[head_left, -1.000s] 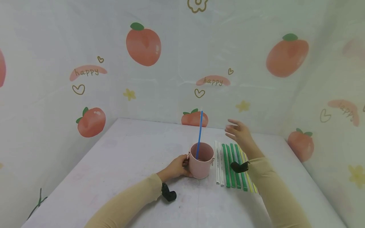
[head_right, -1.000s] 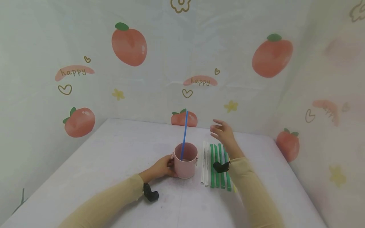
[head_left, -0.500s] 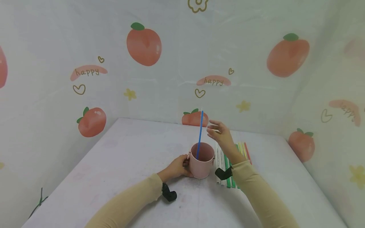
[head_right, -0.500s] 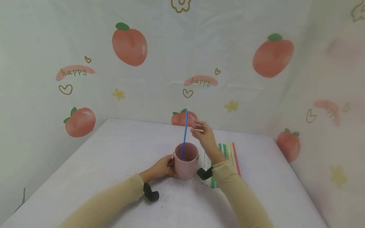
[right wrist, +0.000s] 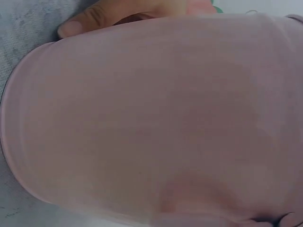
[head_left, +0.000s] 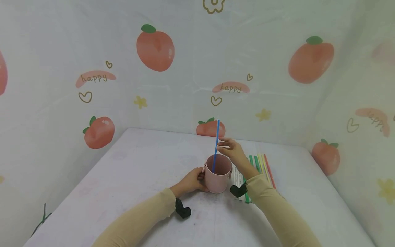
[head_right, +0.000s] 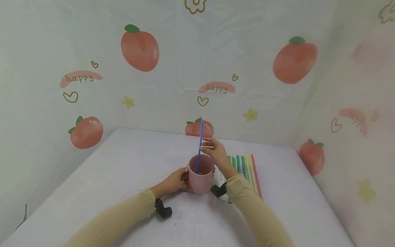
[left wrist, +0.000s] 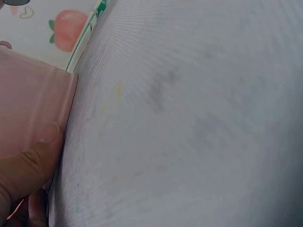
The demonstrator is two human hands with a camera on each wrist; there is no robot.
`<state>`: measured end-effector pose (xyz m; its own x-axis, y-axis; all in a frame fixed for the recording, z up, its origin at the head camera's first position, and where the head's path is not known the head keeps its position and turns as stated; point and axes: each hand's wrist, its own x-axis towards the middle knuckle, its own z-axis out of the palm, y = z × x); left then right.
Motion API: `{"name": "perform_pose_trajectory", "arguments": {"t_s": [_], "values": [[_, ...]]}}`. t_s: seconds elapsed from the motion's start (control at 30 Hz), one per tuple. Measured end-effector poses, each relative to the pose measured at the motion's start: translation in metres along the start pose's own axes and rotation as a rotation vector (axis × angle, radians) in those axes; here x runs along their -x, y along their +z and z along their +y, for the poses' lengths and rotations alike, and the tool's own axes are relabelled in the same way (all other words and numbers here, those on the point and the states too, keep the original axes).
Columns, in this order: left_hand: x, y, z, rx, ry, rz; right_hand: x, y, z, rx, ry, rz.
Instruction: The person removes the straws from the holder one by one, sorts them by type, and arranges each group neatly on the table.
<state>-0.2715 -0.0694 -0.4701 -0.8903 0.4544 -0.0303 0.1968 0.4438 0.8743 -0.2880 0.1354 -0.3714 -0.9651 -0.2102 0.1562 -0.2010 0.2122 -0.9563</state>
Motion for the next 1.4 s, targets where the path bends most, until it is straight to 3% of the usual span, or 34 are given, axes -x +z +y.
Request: {"name": "perform_pose_trajectory", "arguments": {"t_s": [0.5,0.8,1.13,1.4], "values": [[-0.001,-0.001,-0.002,-0.006,0.011,-0.006,-0.006,0.007,0.008,0.073,0.069,0.017],[0.0,-0.001,-0.001,-0.004,0.016,-0.003,-0.005,0.006,0.007,0.065,0.053,-0.003],[-0.002,0.0,-0.002,-0.015,0.017,-0.003,-0.006,0.002,0.018,0.077,0.033,0.054],[-0.001,-0.001,-0.001,-0.006,0.004,-0.006,-0.003,-0.006,0.015,-0.052,0.05,0.094]]}}
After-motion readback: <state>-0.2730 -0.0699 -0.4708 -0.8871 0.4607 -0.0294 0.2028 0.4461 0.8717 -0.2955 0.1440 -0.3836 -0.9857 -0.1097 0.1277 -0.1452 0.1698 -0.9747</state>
